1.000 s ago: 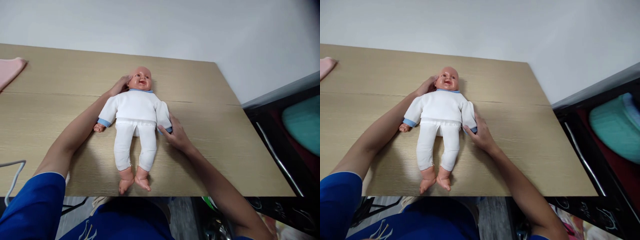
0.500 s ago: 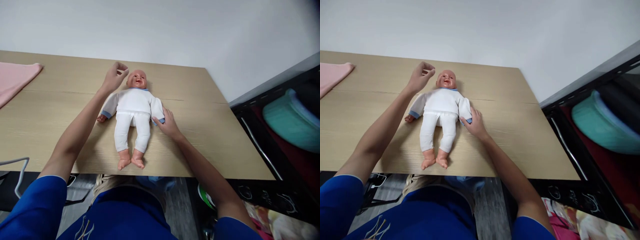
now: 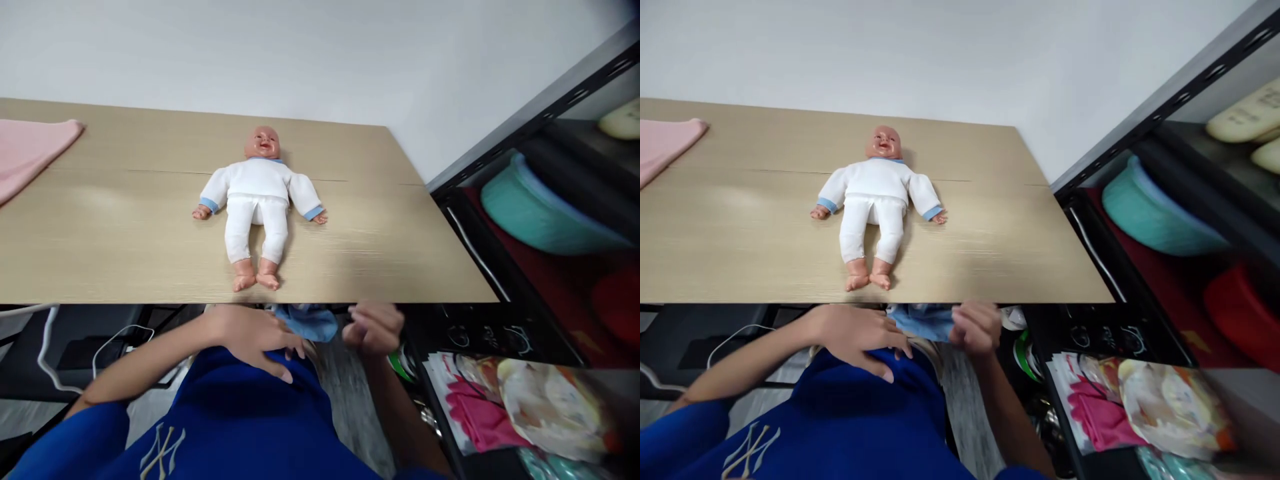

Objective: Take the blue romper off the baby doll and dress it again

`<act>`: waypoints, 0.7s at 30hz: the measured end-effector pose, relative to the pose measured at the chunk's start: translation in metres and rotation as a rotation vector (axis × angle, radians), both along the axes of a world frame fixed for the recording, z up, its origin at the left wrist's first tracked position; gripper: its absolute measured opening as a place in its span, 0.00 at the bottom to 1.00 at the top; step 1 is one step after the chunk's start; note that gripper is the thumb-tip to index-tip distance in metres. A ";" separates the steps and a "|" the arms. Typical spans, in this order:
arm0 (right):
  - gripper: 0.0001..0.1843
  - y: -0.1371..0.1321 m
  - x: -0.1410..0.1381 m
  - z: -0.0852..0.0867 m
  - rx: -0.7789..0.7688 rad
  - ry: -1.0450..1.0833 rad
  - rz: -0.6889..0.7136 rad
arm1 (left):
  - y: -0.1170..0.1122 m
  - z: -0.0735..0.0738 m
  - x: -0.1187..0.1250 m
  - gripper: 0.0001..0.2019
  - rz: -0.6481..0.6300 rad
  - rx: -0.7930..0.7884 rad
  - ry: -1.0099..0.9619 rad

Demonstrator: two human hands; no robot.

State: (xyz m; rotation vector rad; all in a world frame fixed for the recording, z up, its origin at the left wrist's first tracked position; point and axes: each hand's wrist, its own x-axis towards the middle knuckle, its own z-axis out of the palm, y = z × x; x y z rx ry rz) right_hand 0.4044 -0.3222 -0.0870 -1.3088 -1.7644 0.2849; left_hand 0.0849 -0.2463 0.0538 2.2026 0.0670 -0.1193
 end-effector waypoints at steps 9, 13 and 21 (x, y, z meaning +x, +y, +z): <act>0.13 -0.051 -0.054 -0.050 -0.281 -0.128 -0.070 | -0.018 -0.113 -0.026 0.23 0.659 0.131 0.108; 0.12 -0.064 -0.066 -0.037 -0.374 -0.094 0.228 | -0.021 -0.139 -0.023 0.35 0.745 0.054 0.114; 0.31 -0.048 -0.038 -0.086 -0.416 0.257 -0.305 | -0.013 -0.187 0.011 0.28 0.799 -0.004 0.074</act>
